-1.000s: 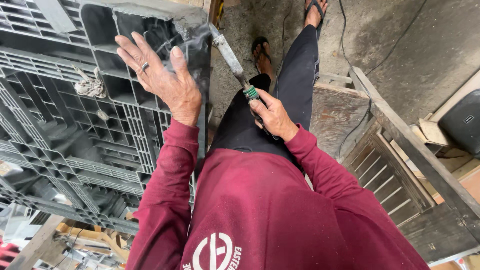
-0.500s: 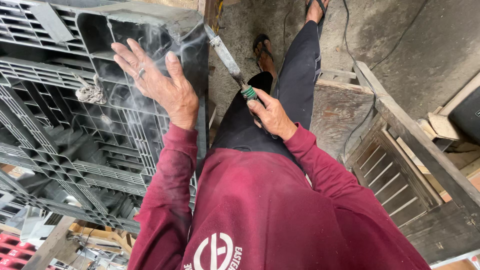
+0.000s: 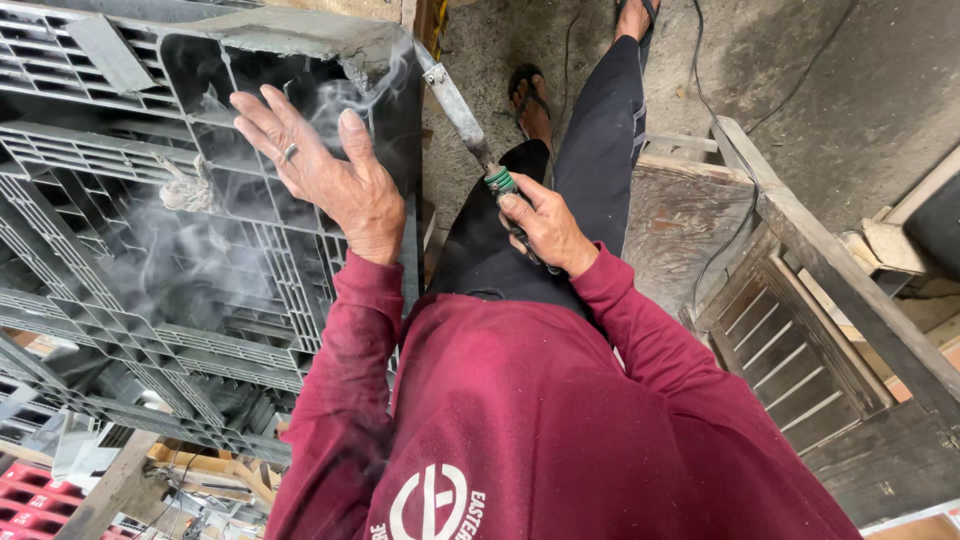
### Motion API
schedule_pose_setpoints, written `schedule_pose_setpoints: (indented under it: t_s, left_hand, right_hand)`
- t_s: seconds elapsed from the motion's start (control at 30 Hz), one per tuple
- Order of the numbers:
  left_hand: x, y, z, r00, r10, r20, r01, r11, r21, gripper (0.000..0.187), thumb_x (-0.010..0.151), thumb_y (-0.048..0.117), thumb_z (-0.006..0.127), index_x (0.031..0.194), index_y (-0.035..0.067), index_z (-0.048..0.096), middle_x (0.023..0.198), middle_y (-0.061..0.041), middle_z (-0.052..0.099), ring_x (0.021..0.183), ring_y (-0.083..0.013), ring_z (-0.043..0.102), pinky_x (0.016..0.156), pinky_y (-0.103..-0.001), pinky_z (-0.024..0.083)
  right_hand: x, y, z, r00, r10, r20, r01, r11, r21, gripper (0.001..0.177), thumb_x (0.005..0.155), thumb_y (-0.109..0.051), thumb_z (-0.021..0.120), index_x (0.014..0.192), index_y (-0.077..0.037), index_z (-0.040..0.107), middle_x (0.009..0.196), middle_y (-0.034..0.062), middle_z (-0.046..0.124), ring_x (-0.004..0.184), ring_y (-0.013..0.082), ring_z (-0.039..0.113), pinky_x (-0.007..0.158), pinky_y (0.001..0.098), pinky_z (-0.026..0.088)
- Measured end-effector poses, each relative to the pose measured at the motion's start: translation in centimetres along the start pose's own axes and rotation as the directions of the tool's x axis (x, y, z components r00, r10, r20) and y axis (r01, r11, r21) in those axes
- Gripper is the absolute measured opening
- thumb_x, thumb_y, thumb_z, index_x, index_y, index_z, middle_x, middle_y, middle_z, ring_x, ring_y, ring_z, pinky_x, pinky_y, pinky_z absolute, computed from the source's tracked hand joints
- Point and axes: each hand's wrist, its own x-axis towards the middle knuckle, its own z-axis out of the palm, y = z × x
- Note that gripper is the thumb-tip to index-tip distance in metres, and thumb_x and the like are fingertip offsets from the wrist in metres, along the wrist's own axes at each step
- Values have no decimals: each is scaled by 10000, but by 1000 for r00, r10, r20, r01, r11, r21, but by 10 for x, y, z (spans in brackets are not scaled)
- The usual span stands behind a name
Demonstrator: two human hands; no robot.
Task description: The person uses a soldering iron to melt and fuse the edges of a black plastic crate. They hold the crate steady with one hand while applying the hot tip of the tool to the seams, generating smoke as the plastic softens and joins.
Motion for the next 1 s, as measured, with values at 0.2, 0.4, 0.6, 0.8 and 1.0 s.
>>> schedule_pose_setpoints:
  t_s: [0.2, 0.4, 0.6, 0.8, 1.0]
  left_hand:
    - [-1, 2, -3, 1000, -13, 6, 13, 997, -73, 689, 1202, 473, 476, 1676, 67, 185, 1761, -98, 82, 1665, -318, 32, 1332, -444, 99]
    - [-2, 5, -4, 1000, 0, 12, 1, 998, -64, 696, 1197, 485, 484, 1675, 83, 177, 1759, -80, 84, 1660, -308, 20, 1322, -468, 86]
    - [-1, 9, -3, 999, -43, 10, 44, 999, -32, 713, 1167, 533, 456, 1673, 103, 198, 1757, -76, 89, 1657, -298, 25, 1348, -506, 71]
    - [-1, 11, -7, 999, -30, 27, 32, 997, -66, 741, 1175, 545, 464, 1674, 77, 177, 1758, -85, 79, 1658, -300, 14, 1362, -469, 72]
    - [-1, 10, -6, 998, -49, 36, 49, 999, -9, 743, 1165, 531, 474, 1670, 64, 192, 1755, -97, 102, 1657, -316, 31, 1361, -463, 66]
  right_hand:
    - [1, -27, -15, 998, 50, 37, -46, 994, -94, 479, 1072, -303, 557, 1485, -62, 518, 763, 2, 536, 536, 61, 460, 492, 227, 435]
    - [-1, -50, -19, 992, 94, 83, -88, 993, -82, 492, 1060, -308, 561, 1480, -57, 505, 759, -1, 533, 523, 61, 462, 473, 227, 420]
    - [-8, -49, -16, 992, 78, 104, -68, 994, -91, 499, 1065, -310, 564, 1487, -51, 507, 730, -5, 495, 513, 62, 448, 477, 231, 427]
    - [-10, -20, 4, 999, 13, 31, -11, 998, -65, 507, 1064, -289, 564, 1501, -47, 473, 782, 6, 541, 553, 65, 481, 505, 226, 445]
    - [-15, 4, 16, 1000, -22, 18, 22, 999, -24, 499, 1078, -287, 564, 1507, -49, 472, 781, 2, 516, 564, 65, 464, 519, 225, 444]
